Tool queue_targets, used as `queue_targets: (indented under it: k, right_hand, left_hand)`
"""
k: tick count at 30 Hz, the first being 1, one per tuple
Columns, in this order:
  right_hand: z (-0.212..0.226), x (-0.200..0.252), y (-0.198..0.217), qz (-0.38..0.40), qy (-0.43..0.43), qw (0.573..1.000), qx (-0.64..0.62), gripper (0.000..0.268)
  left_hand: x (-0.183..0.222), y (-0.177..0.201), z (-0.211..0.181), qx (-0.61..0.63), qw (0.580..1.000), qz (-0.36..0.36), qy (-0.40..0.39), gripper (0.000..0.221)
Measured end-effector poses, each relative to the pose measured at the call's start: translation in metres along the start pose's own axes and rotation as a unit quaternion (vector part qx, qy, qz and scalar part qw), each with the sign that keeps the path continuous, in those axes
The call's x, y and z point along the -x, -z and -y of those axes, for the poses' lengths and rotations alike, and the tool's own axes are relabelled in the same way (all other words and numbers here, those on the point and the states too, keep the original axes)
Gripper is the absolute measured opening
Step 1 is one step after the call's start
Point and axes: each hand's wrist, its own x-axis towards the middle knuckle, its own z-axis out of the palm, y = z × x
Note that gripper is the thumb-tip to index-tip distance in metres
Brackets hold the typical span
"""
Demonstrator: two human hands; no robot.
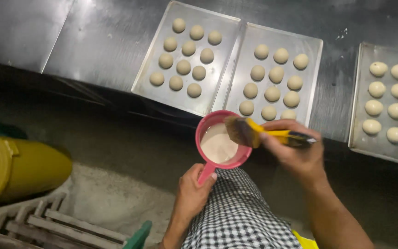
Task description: Brushing liquid glaze onto round dough pieces on multiple baking trays.
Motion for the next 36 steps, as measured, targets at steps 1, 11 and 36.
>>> queue_targets:
  k: [1, 11, 36]
  right_hand:
    - [0.013, 0.006, -0.008, 0.034, 0.061, 0.988, 0.137, 0.023]
    - [0.000, 0.028, -0.002, 0.093, 0.144, 0.960, 0.220, 0.019]
    - [-0.039, -0.041, 0.007, 0.219, 0.152, 0.931, 0.250, 0.020]
  left_hand:
    - [0.009, -0.005, -0.001, -0.009, 0.999, -0.009, -0.037, 0.027]
    - [0.051, -0.024, -0.002, -0.003, 0.997, 0.012, 0.082, 0.028]
    - [0.028, -0.073, -0.032, 0.020, 0.996, -0.035, 0.083, 0.026]
